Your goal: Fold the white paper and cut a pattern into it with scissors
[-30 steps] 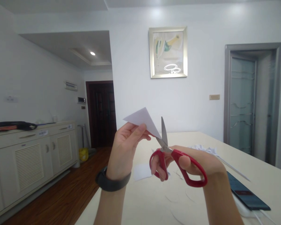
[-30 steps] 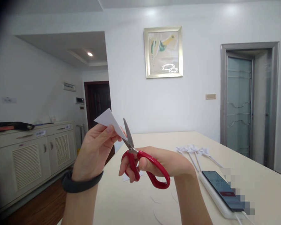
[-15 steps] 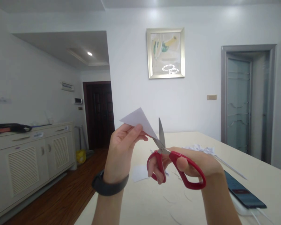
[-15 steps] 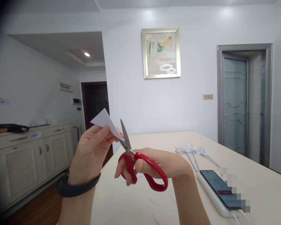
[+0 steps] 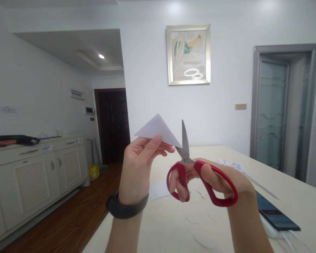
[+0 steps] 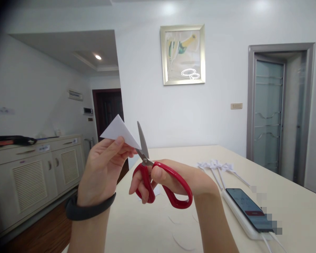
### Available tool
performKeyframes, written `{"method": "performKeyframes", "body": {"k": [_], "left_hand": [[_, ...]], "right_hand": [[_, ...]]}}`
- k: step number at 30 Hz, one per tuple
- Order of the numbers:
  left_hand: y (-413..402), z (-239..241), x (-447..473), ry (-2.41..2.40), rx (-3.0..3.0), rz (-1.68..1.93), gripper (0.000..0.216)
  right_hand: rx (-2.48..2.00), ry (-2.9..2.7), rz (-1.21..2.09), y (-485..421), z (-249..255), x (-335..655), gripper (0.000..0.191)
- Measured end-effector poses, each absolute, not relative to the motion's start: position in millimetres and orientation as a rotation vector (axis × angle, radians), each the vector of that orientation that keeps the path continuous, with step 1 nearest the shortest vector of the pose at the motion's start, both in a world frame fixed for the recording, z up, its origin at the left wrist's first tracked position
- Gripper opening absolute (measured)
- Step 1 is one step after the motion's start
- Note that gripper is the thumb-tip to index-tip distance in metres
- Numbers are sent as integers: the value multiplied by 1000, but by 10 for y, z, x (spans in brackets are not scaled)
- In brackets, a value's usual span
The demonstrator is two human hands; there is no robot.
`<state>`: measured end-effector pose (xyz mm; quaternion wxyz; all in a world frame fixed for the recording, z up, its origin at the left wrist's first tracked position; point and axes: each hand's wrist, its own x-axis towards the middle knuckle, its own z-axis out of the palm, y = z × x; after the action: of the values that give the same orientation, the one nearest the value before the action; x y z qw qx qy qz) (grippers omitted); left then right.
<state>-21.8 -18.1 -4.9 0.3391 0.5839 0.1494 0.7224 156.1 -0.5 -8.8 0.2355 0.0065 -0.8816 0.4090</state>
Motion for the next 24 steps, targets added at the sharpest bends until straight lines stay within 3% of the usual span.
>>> {"method": "performKeyframes", "body": {"k": [10, 18, 24], "left_hand": [[-110, -80, -195, 356, 1451, 1881, 20], [-88, -82, -170, 336, 1452, 1866, 18], [-120, -83, -157, 322, 1445, 1884, 18]], "right_hand": [[-60, -2297, 1185, -72, -90, 1540, 41], [-109, -2330, 1177, -78, -60, 1544, 50], [-137, -2361, 1179, -130, -2, 1540, 42]]}}
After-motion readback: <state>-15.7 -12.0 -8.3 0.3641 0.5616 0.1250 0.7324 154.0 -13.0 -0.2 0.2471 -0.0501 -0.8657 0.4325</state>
